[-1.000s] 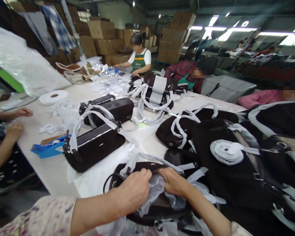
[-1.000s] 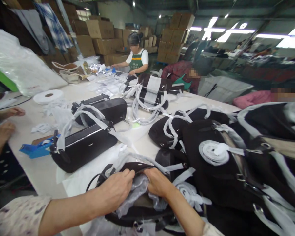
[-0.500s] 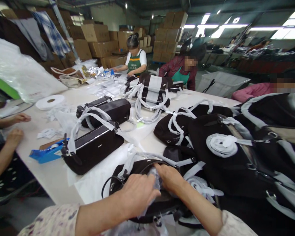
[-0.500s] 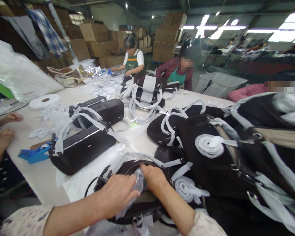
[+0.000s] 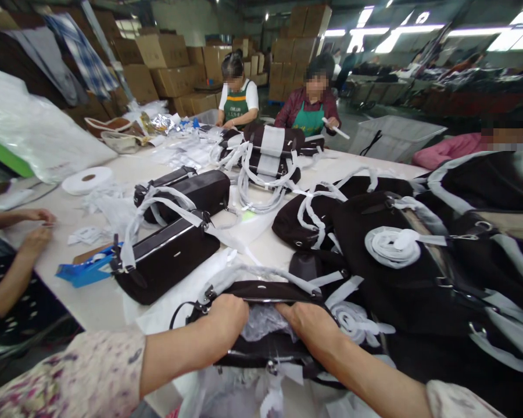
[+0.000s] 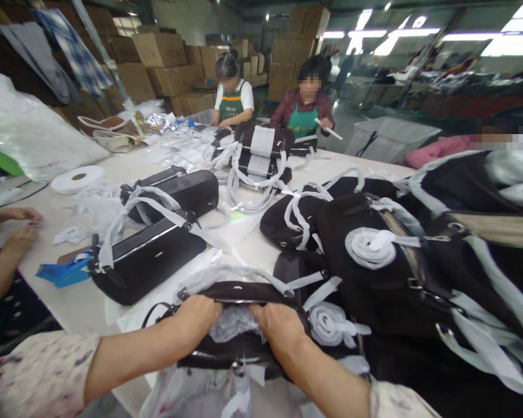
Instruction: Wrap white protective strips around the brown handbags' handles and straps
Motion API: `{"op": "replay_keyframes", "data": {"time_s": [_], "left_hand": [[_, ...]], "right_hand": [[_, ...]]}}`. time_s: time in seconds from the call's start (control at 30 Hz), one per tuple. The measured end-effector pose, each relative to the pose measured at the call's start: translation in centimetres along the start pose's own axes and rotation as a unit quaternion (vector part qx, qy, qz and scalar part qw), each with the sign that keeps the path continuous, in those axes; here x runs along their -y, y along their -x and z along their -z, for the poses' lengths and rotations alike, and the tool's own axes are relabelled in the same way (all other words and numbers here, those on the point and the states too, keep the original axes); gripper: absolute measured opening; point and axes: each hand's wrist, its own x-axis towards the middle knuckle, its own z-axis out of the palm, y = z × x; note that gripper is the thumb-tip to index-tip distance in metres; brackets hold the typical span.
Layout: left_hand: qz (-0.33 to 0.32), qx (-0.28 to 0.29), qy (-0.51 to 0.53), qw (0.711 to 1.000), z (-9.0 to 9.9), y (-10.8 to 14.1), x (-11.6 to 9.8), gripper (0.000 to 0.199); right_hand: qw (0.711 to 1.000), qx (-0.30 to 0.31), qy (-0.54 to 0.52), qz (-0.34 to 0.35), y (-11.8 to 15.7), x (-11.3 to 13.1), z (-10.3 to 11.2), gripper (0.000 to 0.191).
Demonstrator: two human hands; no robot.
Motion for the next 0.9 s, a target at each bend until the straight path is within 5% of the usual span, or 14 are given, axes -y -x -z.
{"op": "replay_keyframes", "data": {"time_s": [0.13, 0.3, 0.47, 0.6, 0.7, 0.8, 0.9], "left_hand": [[0.022, 0.029, -0.045, 0.998, -1.0, -1.8, 0.7, 0.003], [0.004, 0.062, -0.074, 0.995, 0.8, -0.2, 0.6, 0.005], [-0.015, -0.040, -0.096, 0.994, 2.6, 1.4, -2.2, 0.040], [-0.025, -0.058, -0.060, 0.996, 1.7, -0.5, -2.6, 0.030], [-0.016, -0.066, -0.032, 0.997, 1.0, -1.8, -1.3, 0.024], [-0.014, -0.105, -0.033, 0.994, 0.8, -2.0, -0.8, 0.022], [-0.013, -0.149, -0.056, 0.987, 0.5, -1.6, -1.6, 0.017]], "right_hand": [[1.000, -0.007, 0.005, 0.005, -0.3, -0.2, -1.0, 0.058], [0.996, -0.036, -0.071, 0.026, -0.2, -2.2, -1.1, 0.044], [0.995, -0.036, -0.087, 0.031, -1.5, -2.1, -0.8, 0.030], [0.992, -0.053, -0.106, 0.040, -1.0, -2.7, -0.1, 0.031], [0.969, -0.174, -0.155, 0.083, 2.1, -3.0, 0.1, 0.033], [0.919, -0.327, -0.203, 0.086, 6.3, -1.4, -2.4, 0.018], [0.952, -0.240, -0.189, 0.010, 8.6, 2.2, -7.7, 0.013]]}}
